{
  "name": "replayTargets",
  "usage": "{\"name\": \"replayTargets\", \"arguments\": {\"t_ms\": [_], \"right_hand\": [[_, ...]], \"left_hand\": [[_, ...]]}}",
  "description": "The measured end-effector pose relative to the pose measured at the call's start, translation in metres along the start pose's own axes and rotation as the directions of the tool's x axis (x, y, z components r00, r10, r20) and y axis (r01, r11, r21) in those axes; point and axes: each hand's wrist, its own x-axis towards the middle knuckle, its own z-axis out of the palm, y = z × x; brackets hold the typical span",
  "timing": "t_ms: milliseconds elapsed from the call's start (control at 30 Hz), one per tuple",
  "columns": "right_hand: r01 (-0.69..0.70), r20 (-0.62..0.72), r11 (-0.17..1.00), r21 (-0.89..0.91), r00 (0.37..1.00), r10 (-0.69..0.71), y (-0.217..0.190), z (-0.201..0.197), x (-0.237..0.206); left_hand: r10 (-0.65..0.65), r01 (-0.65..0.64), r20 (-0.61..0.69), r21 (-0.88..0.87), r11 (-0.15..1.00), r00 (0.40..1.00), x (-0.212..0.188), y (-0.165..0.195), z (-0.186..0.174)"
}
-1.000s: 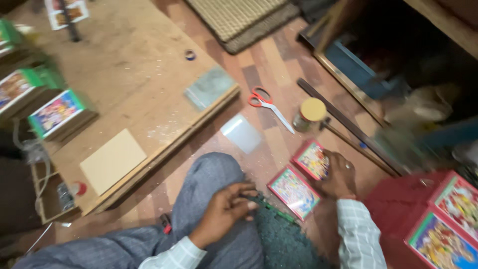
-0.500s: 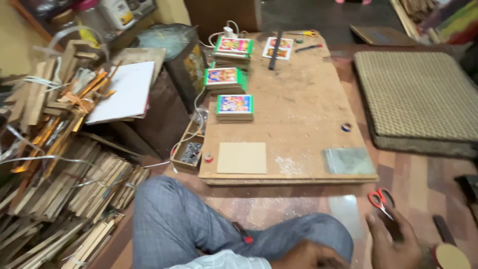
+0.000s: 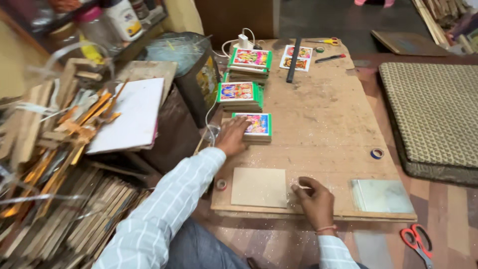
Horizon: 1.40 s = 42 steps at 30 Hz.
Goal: The person sits on the floor at a low workbench and applies a pink decorative trim border around the edges of printed deity picture plaques, pressing the trim into place with their fingers and setting finished plaques aside. At the end they handle a clear plastic sheet over one plaque.
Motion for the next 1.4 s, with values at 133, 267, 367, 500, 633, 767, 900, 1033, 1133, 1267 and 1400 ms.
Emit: {"name": "replayTargets", "arguments": {"t_ms": [133,267,367,500,633,767,900,1033,1133,1267,1400], "right_hand": [[0.015,-0.153,0.996,0.092,0.988,0.0,0.014,-0.012,0.021],[-0.06,-0.179,0.985,0.163,0.98,0.089,0.016,-0.016,0.027],[-0.048,-0.199,0.973,0.227,0.975,0.094,0.016,-0.015,0.026],[0.017,-0.294,0.926,0.376,0.95,0.102,0.026,-0.026,0.029],[0.151,-0.543,0.929,0.338,0.838,0.061,0.058,-0.057,0.039],[0.205,-0.731,0.893,0.4,0.659,0.177,0.1,-0.078,0.063],[-0.12,-0.625,0.756,0.643,0.489,0.609,0.133,-0.088,0.072],[-0.293,-0.535,0.615,0.733,0.311,0.786,0.144,-0.098,0.059],[-0.28,-0.615,0.662,0.695,0.245,0.75,0.14,-0.087,0.055],[-0.536,-0.703,0.664,0.521,0.173,0.69,0.132,-0.089,0.046],[-0.331,-0.638,0.653,0.682,0.169,0.752,0.118,-0.09,0.038]], "left_hand": [[-0.048,0.039,0.222,0.044,0.998,0.974,0.065,-0.018,0.013],[-0.035,0.007,0.305,0.095,0.995,0.952,0.087,-0.02,0.024],[0.018,-0.039,0.238,0.08,0.996,0.971,0.084,-0.017,0.02],[0.178,-0.183,0.058,0.099,0.978,0.982,0.05,0.011,0.014],[0.237,-0.189,0.431,-0.152,0.97,0.871,-0.062,0.064,0.037],[0.275,-0.257,0.277,-0.098,0.961,0.921,-0.142,0.09,0.057],[0.256,-0.207,0.245,-0.208,0.956,0.935,-0.15,0.097,0.052],[0.183,-0.149,0.072,-0.334,0.931,0.98,-0.183,0.113,0.038],[0.067,-0.1,-0.09,-0.432,0.896,0.994,-0.217,0.116,0.032],[-0.158,0.066,-0.109,-0.581,0.812,0.981,-0.228,0.11,0.036],[-0.24,0.109,-0.116,-0.652,0.75,0.964,-0.225,0.111,0.039]]}}
